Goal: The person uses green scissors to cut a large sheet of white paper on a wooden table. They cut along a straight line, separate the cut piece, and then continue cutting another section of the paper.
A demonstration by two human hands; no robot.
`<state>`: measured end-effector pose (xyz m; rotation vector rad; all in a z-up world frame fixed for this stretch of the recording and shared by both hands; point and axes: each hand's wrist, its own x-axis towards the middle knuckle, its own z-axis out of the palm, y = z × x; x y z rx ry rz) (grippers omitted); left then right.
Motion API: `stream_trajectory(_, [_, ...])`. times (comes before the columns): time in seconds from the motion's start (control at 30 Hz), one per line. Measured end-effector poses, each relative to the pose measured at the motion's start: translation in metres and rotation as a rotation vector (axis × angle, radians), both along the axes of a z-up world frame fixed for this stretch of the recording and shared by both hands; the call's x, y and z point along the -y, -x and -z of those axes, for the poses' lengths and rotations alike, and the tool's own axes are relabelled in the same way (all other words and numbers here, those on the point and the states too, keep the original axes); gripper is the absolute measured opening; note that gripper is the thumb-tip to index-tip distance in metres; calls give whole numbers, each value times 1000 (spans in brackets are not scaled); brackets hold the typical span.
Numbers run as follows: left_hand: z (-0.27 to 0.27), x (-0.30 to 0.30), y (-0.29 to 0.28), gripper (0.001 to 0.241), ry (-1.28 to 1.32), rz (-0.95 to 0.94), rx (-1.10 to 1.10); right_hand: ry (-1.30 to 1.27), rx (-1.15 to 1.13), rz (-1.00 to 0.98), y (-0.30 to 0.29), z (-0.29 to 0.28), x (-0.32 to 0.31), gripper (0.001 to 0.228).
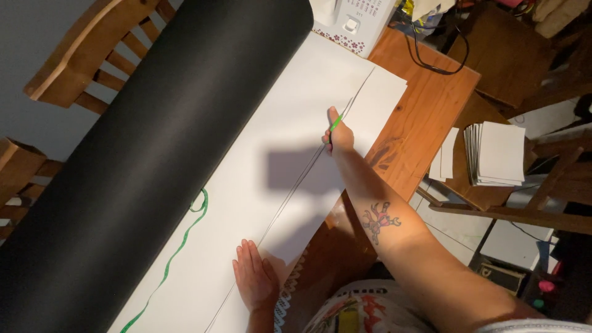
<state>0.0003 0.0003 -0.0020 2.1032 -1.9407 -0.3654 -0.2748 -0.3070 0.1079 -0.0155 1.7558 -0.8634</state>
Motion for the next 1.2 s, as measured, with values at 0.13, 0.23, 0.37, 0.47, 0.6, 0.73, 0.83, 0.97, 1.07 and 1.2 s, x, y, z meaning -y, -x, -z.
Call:
stream_trajectory(0.13, [0, 0, 1, 56, 64, -8, 6, -9, -105, 23, 2, 20, 5, 56])
stream_trajectory(0.23, [-1, 0, 2, 56, 83, -10, 11, -19, -92, 55, 5, 25, 8, 56])
stream_trajectory(0.37, [-5, 0, 3, 56, 72, -11, -3, 6, -73, 17, 6, 11, 5, 60])
stream_trajectory(0.47, [-2, 0, 2, 57, 60, -10, 67, -56, -32, 2, 10, 3, 11, 65])
stream_trajectory(0.6, [0, 1, 1, 58, -28, -7, 63, -7, -60, 1, 12, 6, 9, 61])
stream_trajectory(0.73, [4, -1, -1, 61, -13, -2, 62, -63, -217, -43, 16, 32, 12, 59])
stream_trajectory(0.83, [6, -2, -2, 64, -14, 1, 72, -66, -238, 14, 15, 34, 13, 59])
stream_trajectory(0.97, [13, -3, -3, 65, 5, -6, 131, -67, -157, 13, 12, -3, 12, 60])
stream_trajectory(1.07, [16, -4, -2, 66, 55, -16, 117, -70, -128, -29, 21, 7, 21, 66])
stream_trajectory(1.2, [19, -4, -3, 65, 77, -9, 113, -74, -163, -45, 20, 13, 22, 65])
